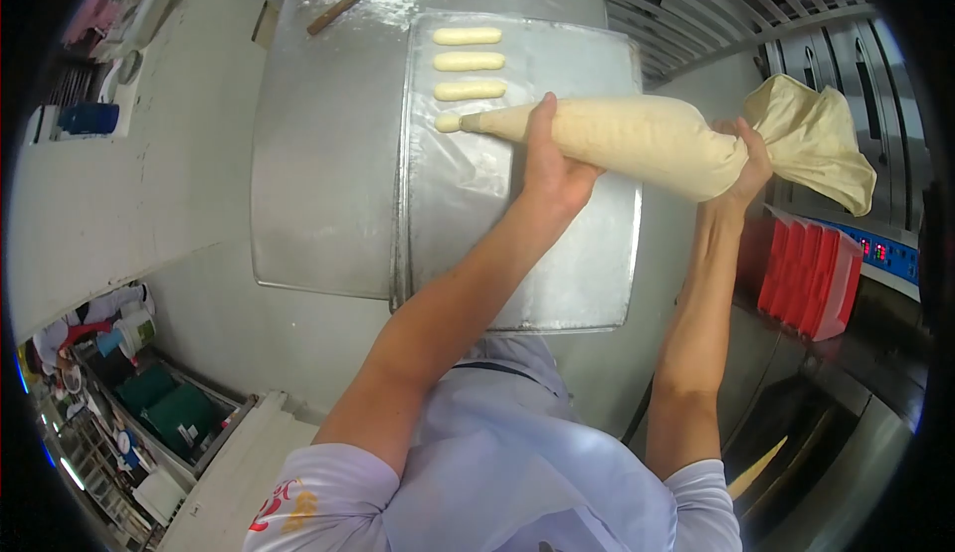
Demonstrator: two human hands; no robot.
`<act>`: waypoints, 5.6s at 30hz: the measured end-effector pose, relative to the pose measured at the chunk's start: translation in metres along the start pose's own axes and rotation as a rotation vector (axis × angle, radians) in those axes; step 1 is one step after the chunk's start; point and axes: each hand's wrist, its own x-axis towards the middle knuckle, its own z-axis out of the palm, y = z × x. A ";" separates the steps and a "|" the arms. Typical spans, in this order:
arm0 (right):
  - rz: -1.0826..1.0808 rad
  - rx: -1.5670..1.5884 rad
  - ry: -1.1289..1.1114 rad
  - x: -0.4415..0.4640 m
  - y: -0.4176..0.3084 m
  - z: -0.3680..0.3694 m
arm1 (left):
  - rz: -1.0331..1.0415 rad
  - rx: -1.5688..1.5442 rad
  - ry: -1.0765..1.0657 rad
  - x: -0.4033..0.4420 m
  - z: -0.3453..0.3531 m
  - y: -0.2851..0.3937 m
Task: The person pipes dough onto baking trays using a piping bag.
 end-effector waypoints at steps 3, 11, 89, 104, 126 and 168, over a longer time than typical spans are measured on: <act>0.001 0.014 -0.048 0.013 -0.011 -0.022 | -0.010 -0.026 -0.023 0.009 -0.011 -0.024; 0.048 0.014 -0.184 0.009 -0.035 -0.063 | -0.069 -0.066 0.001 0.010 0.005 -0.055; -0.006 0.271 -0.125 -0.102 -0.028 -0.111 | -0.249 -0.182 0.283 -0.099 0.067 -0.033; 0.088 0.142 0.034 -0.127 0.005 -0.095 | -0.221 -0.169 0.323 -0.141 0.021 -0.007; 0.005 0.030 0.057 -0.097 -0.021 -0.160 | -0.361 -0.197 0.338 -0.133 0.042 -0.049; -0.002 0.055 0.185 -0.189 -0.050 -0.145 | -0.378 -0.088 0.301 -0.206 0.059 -0.034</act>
